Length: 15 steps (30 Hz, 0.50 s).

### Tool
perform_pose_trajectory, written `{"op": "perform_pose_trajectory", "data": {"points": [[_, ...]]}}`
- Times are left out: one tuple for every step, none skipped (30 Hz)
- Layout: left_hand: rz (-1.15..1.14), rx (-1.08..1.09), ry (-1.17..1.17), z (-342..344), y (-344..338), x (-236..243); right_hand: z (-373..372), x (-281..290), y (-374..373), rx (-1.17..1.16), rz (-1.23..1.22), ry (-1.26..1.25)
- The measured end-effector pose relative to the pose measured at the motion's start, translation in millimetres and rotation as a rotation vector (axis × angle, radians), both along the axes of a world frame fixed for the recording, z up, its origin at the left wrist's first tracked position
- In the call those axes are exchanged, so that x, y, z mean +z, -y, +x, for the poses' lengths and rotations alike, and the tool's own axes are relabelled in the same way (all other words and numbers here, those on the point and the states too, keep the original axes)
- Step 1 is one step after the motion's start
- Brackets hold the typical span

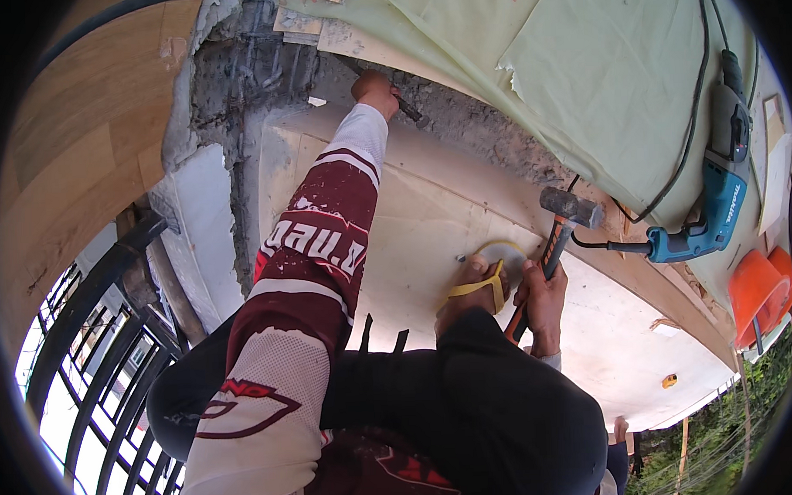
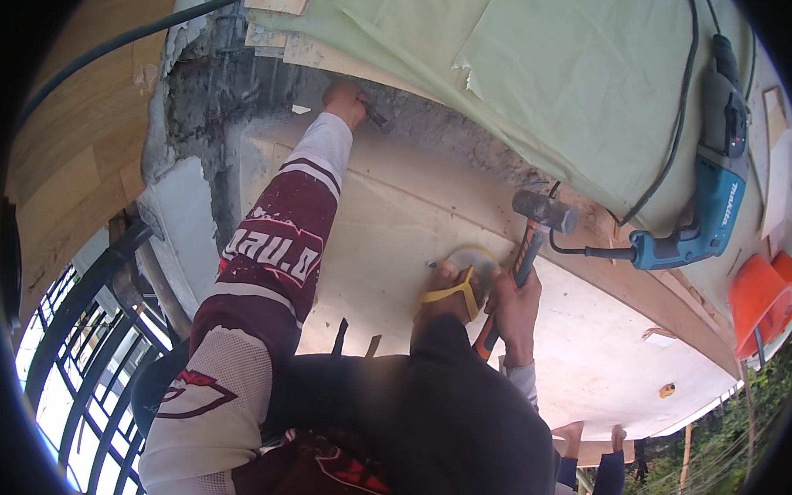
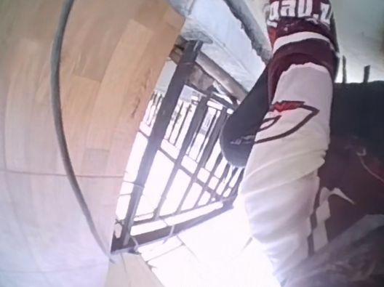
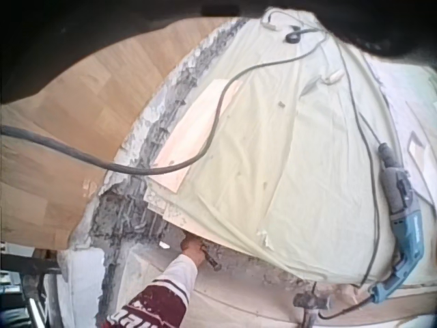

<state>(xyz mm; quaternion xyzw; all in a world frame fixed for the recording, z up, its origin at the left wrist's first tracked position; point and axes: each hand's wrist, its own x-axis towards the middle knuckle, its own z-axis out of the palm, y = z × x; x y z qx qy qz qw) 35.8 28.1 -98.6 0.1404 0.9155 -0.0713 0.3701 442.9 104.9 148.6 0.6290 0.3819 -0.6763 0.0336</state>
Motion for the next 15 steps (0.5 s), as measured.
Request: {"op": "perform_pose_trajectory", "data": {"points": [[-0.010,0.034,0.006,2.3,-2.4,-0.3,-0.9,-1.0,-0.2,0.013,0.002,0.036],[-0.031,0.011,0.005,3.1,-4.6,0.3,-1.8,-1.9,-0.1,0.011,0.012,-0.006],[-0.050,-0.055,-0.030,2.0,-6.3,1.8,-2.4,-2.5,0.0,0.007,0.020,-0.008],[-0.116,-0.183,-0.041,-0.6,-6.6,4.4,-2.6,-2.9,0.4,0.004,0.027,-0.005],[-0.113,-0.163,-0.034,-2.9,-6.5,6.9,-2.6,-3.2,0.8,-0.002,0.022,0.002],[-0.110,-0.155,-0.061,-8.1,-5.2,10.1,-2.4,-3.5,1.3,-0.009,0.021,0.009],[-0.138,-0.146,-0.048,-11.9,-3.6,12.8,-2.3,-3.9,1.5,-0.018,0.020,0.016],[-0.159,-0.342,0.000,-18.4,-0.7,16.1,-2.2,-4.2,1.9,-0.010,0.028,0.012],[-0.103,-0.309,-0.017,-20.1,-0.4,16.6,-2.4,-4.8,1.9,-0.003,0.036,0.007],[-0.092,-0.280,-0.017,-22.4,3.0,17.7,-2.7,-5.1,2.0,0.001,0.032,0.025],[-0.070,-0.259,-0.029,-20.2,4.4,15.9,-3.0,-5.5,1.9,-0.006,0.027,0.014],[-0.059,-0.300,-0.018,-19.2,7.8,14.1,-3.5,-6.1,1.8,-0.016,0.022,0.018],[-0.044,-0.301,0.005,-15.4,8.1,9.0,-3.8,-6.5,1.8,-0.028,0.023,0.018],[-0.044,-0.261,-0.007,-8.0,12.8,4.3,-4.3,-7.1,1.7,-0.020,0.026,0.021],[-0.045,-0.200,-0.021,-3.4,12.5,-3.1,-4.5,-7.2,1.7,-0.012,0.028,0.024]]}}
